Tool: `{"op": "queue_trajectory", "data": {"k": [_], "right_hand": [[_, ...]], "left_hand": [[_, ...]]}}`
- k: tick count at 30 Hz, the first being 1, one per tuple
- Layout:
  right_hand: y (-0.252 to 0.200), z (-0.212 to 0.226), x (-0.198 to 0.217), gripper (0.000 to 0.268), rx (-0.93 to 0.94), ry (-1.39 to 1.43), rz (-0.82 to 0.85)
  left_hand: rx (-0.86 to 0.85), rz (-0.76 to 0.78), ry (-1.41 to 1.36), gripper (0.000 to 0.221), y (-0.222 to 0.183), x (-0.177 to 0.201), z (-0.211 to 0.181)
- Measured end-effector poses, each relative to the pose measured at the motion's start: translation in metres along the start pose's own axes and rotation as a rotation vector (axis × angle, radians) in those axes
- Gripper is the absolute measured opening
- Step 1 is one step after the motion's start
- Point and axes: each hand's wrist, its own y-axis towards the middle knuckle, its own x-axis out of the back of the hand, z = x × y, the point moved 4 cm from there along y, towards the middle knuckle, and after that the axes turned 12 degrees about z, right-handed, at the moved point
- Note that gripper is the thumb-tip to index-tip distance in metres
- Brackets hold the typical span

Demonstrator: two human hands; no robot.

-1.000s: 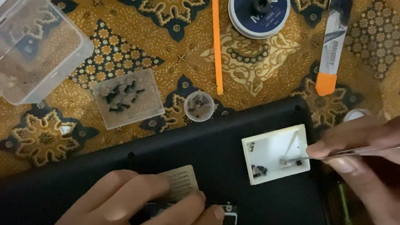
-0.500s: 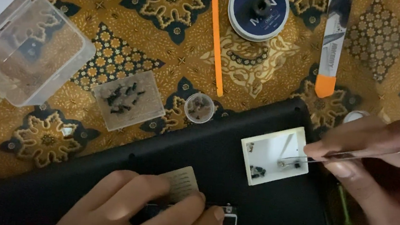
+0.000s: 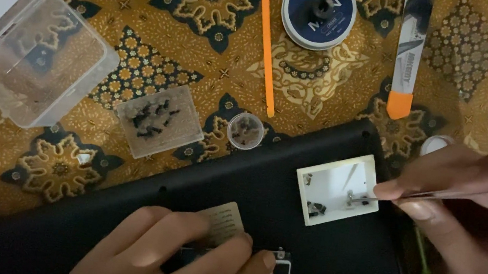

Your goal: The recorder is seen repairing a laptop, including removing/installing a hard drive and sorting screws.

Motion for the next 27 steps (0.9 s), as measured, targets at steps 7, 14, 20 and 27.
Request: {"op": "queue_trajectory", "data": {"k": [7,14,20,27], "right_hand": [[-0.059,-0.175,-0.034,0.033,-0.188,0.228,0.161],[-0.013,-0.122,-0.011,0.039,0.175,0.294,0.601],[-0.055,-0.144,-0.027,0.031,-0.102,0.015,0.155],[-0.033,-0.244,-0.018,0.045,0.062,0.222,0.744]], "left_hand": [[-0.044,-0.003,0.004,0.016,0.0,0.001,0.001],[-0.066,0.02,0.026,0.017,0.0,0.005,-0.001],[-0.094,0.038,0.016,0.017,-0.001,0.005,0.001],[-0.072,0.02,-0.007,0.013,-0.001,0.004,0.001]]}}
